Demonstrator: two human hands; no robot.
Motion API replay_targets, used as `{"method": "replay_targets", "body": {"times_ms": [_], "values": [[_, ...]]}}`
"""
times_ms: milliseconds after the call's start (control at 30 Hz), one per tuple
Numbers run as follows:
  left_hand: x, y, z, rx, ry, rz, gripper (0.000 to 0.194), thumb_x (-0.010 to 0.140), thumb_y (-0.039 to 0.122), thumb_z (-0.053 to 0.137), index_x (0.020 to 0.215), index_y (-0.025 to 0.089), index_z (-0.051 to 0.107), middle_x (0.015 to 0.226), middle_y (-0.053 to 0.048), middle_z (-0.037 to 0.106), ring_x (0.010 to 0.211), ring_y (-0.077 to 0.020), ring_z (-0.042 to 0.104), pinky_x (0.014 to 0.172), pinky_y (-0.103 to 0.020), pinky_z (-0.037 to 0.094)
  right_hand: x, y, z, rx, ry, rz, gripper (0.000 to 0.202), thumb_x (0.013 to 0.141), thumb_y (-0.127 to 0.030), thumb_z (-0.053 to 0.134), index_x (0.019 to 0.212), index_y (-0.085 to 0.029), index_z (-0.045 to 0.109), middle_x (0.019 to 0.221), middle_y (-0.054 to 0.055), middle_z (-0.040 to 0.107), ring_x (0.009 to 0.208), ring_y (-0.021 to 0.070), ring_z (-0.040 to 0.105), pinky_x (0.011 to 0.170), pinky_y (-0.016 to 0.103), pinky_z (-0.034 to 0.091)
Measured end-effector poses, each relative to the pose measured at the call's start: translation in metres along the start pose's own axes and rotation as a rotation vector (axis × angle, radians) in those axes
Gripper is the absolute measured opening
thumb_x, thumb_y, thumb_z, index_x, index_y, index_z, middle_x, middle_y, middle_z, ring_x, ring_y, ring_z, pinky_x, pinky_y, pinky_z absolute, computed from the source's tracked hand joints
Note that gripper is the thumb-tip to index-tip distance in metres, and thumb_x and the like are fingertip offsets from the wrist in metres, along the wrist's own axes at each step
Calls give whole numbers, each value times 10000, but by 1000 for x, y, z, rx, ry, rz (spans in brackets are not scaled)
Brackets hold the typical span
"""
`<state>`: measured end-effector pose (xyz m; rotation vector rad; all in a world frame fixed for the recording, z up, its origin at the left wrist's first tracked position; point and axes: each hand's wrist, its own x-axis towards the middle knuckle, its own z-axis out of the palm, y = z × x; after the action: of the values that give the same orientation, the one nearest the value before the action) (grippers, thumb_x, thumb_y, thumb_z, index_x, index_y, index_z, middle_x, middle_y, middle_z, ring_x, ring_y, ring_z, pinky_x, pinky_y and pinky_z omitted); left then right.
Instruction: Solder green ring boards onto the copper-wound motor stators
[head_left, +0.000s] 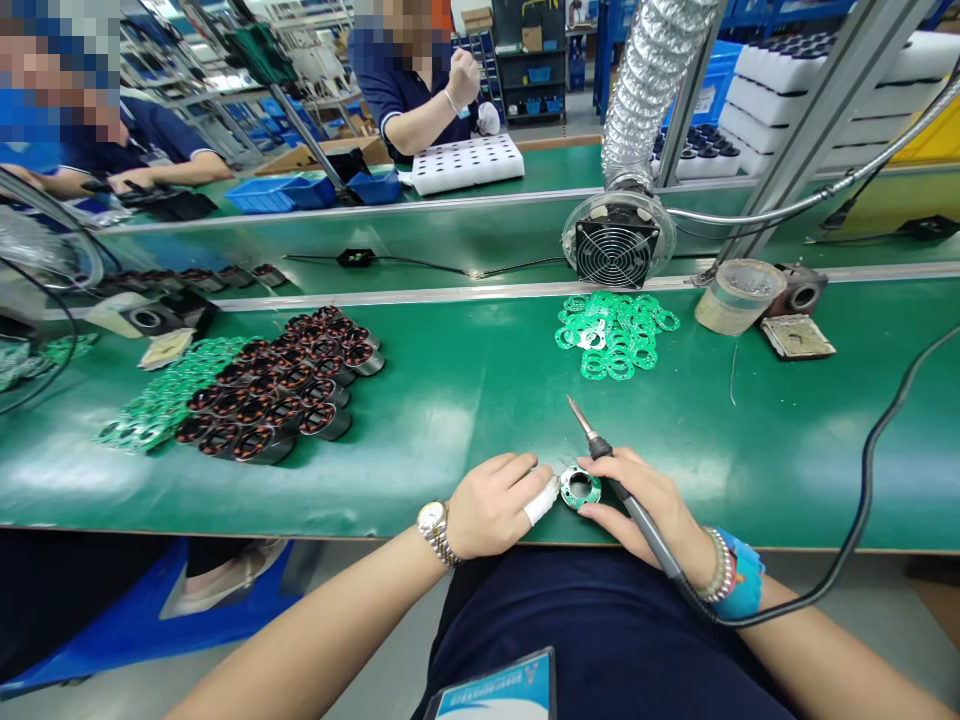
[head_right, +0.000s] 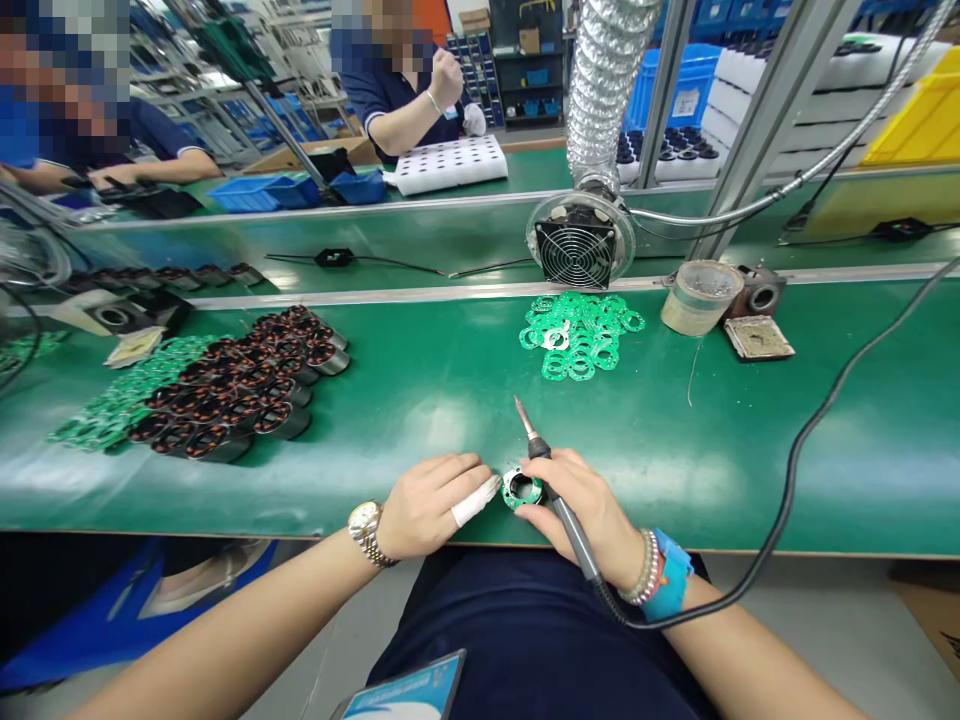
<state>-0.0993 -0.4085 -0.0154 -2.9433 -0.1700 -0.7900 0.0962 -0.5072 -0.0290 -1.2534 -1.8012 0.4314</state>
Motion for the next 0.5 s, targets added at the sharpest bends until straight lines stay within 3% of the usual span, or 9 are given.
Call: {"method": "replay_targets", "body": {"times_ms": [333, 433, 500], "values": [[-2, -2, -1, -20, -35, 30, 211, 843, 96, 378, 935, 116, 567, 862, -80, 679, 764, -202, 598, 615, -314, 488, -5, 1, 1, -9, -2, 43, 318, 810, -201, 602, 1109, -183, 498, 1013, 89, 626, 935, 196, 601, 824, 328, 506], [-1, 0, -2, -97, -96, -49, 193, 844, 133, 392, 891, 130, 579, 842, -85, 664, 736, -189, 588, 604, -299, 472, -4, 2, 0, 12, -6, 49, 317, 810, -203, 604, 1109, -178, 501, 1010, 96, 621, 923, 194, 599, 810, 328, 506], [3, 2, -2, -219, -186, -186, 178, 831, 151, 412, 845, 145, 589, 808, -77, 646, 706, -173, 576, 603, -282, 460, -4, 2, 0, 20, -7, 50, 320, 810, -204, 604, 1111, -178, 500, 1009, 97, 620, 921, 195, 596, 811, 334, 504]]}}
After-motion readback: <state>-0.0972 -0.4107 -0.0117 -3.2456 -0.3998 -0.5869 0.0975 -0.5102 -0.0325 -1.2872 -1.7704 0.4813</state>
